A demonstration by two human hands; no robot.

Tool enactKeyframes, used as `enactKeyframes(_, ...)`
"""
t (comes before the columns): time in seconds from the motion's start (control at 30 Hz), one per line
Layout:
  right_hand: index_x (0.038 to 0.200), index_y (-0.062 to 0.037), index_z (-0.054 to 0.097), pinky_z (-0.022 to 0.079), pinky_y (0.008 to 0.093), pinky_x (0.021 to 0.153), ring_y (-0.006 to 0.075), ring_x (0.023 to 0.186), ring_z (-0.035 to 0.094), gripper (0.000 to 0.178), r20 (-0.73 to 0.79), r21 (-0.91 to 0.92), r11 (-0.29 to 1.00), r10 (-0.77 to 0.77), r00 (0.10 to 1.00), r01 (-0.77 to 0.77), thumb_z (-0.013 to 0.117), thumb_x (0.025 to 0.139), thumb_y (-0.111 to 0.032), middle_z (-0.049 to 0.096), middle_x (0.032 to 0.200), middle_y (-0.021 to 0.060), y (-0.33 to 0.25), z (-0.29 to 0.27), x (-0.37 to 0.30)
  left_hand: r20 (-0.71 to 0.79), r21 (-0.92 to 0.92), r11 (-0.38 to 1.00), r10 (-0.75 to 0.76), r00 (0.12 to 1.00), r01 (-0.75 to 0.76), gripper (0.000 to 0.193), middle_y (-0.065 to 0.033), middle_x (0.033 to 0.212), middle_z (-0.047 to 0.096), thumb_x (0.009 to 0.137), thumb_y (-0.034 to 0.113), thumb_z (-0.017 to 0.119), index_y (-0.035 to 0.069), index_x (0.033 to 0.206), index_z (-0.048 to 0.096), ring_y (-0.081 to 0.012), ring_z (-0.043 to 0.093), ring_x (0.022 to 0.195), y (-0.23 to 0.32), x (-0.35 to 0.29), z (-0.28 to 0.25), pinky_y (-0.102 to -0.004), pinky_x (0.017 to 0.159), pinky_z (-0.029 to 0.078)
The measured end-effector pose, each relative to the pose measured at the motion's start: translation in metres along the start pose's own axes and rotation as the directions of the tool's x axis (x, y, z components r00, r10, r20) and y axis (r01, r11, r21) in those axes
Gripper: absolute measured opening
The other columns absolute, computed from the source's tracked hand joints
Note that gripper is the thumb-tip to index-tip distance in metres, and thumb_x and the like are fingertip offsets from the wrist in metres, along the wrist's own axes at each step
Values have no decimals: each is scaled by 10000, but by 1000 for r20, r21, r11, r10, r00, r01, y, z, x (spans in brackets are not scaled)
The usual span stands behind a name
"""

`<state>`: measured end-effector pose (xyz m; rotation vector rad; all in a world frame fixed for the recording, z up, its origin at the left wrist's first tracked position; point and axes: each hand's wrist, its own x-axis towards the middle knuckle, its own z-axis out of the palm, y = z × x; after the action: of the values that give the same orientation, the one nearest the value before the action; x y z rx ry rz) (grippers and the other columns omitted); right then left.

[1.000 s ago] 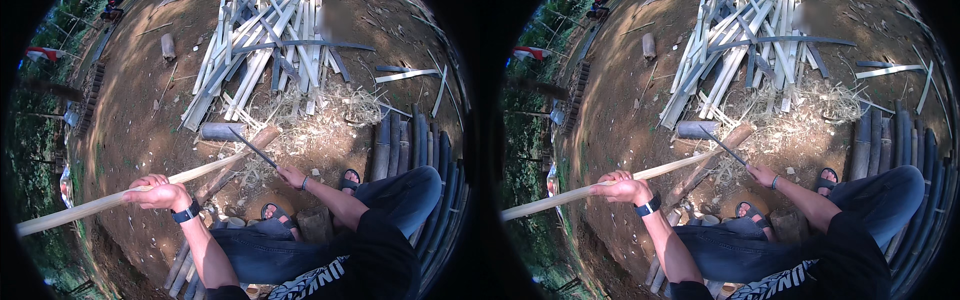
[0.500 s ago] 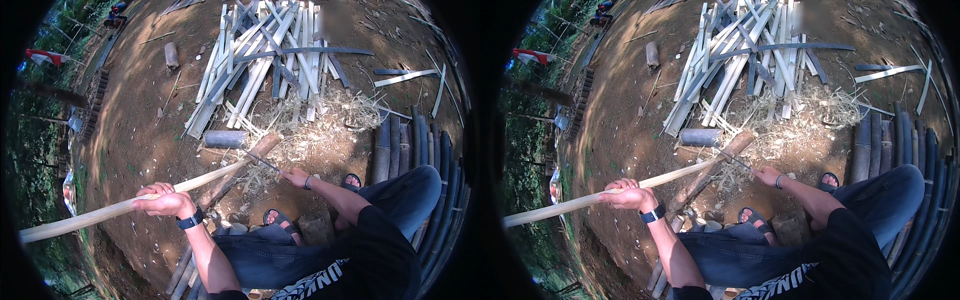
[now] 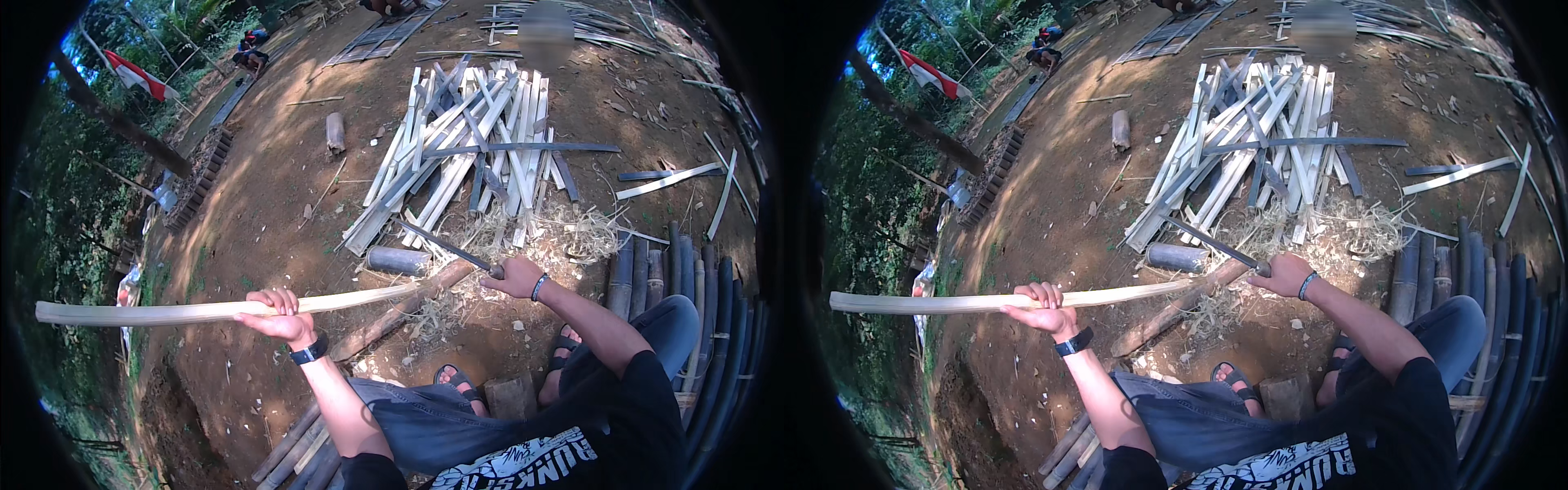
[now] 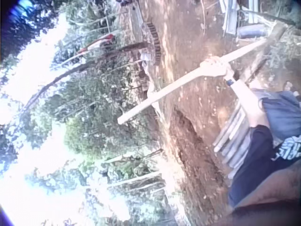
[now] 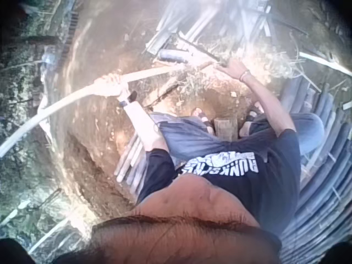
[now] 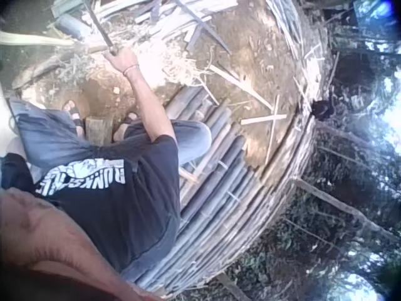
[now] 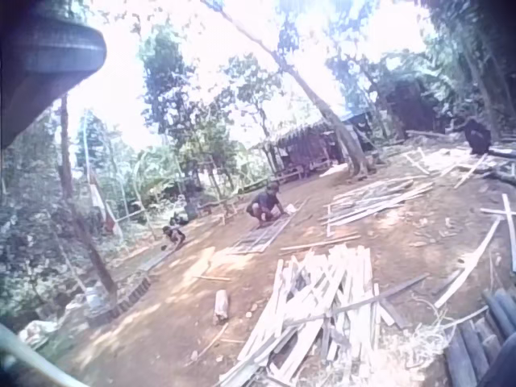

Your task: The person shaves a bamboo pole with a machete, smoothing the surface and splitting the end of the pole while sitting on a wooden frame.

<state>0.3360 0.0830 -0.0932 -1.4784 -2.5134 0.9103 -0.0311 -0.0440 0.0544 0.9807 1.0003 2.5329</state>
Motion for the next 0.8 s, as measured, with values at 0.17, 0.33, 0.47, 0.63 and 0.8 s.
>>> enactKeyframes(0.17,612,59,594,500,416,599,363,584,621,638,-154,-47,999,-16,988,9,700,706,-563,563,538,225,-7,-142,-51,26,-274,960,70,997,-61,584,34,479,284,904,656,336,123,668,372,-60,230,351,68,23,-27,-205,331,159)
enactKeyframes(0.33,679,61,621,492,346,606,264,573,620,549,-314,141,989,10,949,36,766,672,-468,602,588,170,-14,-195,-79,89,-487,873,58,994,-7,592,28,503,278,910,644,333,106,663,353,-77,238,379,82,22,-47,-220,366,206)
enactKeyframes(0.47,735,24,671,490,310,601,190,592,624,428,-332,332,938,16,943,101,799,658,-378,652,650,117,-12,-190,-56,192,-659,745,38,981,100,594,27,513,277,907,648,334,107,663,343,-86,271,401,72,27,-58,-242,382,245)
enactKeyframes(0.63,794,21,681,489,314,628,194,621,628,427,-172,404,908,-48,984,115,799,660,-367,657,671,123,-7,-168,-15,187,-651,753,42,982,92,578,28,510,281,916,623,356,92,688,362,-81,274,401,57,31,-63,-230,379,249)
enactKeyframes(0.8,789,21,679,488,335,653,226,645,639,433,-117,388,907,-130,985,166,786,662,-379,661,682,132,-13,-153,6,129,-667,737,-32,991,111,584,23,505,283,922,619,341,94,666,350,-88,276,398,48,34,-62,-230,372,250)
